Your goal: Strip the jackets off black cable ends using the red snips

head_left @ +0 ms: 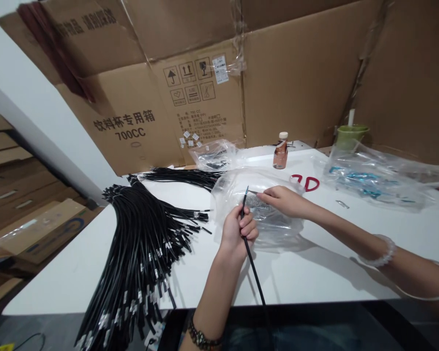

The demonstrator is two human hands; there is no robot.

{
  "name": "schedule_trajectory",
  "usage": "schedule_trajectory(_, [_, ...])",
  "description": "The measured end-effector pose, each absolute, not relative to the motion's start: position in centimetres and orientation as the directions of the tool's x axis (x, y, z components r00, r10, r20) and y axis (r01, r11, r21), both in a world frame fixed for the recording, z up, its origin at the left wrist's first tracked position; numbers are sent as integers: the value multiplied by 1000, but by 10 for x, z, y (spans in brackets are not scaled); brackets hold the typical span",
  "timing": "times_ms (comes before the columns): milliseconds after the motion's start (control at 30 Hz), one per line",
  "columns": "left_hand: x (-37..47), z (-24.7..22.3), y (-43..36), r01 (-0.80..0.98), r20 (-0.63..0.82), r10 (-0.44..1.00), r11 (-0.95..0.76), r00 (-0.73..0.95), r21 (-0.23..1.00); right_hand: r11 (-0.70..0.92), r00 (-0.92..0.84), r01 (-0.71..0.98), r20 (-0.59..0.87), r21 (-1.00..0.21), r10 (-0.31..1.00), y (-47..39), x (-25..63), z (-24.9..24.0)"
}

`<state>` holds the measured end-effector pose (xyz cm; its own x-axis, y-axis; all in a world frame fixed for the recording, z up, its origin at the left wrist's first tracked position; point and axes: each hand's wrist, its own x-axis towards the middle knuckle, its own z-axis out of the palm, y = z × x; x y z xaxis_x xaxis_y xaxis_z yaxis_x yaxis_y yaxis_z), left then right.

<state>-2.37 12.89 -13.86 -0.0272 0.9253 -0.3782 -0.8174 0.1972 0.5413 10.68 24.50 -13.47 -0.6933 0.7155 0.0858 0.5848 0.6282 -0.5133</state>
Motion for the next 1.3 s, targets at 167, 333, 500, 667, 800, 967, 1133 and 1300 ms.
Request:
schedule_trajectory(167, [-13, -133, 131, -794, -362, 926, 138, -109, 592, 573, -575, 761, 93, -305, 813, 219, 109, -122])
schedule_trajectory(333, [-4, -129, 122, -696, -262, 945, 54, -197, 716, 529, -521, 829, 93, -180, 848, 208, 114, -112])
schedule_trajectory(500, [-9, -129, 89, -535, -127, 976, 14, -174, 845, 521, -511, 837, 103, -165, 853, 207, 118, -111])
schedule_trajectory(667, [-13, -136, 51, -227, 75, 973, -126, -220, 966, 516, -499, 833, 134, -197, 856, 198, 121, -114])
schedule_trajectory(800, [-5, -146, 42, -223, 218, 914, -305, -343, 926, 495, -465, 837, 173, -234, 868, 193, 124, -120])
schedule_trajectory(967, [6, -156, 51, -211, 362, 829, -480, -425, 852, 491, -446, 825, 213, -279, 869, 191, 126, -129])
schedule_trajectory(1133, [7, -161, 55, -181, 405, 779, -539, -479, 823, 591, -537, 734, 247, -334, 807, 187, 130, -125])
schedule_trajectory(1300, [9, -161, 55, -184, 419, 769, -556, -482, 810, 643, -583, 651, 276, -404, 764, 186, 133, -122])
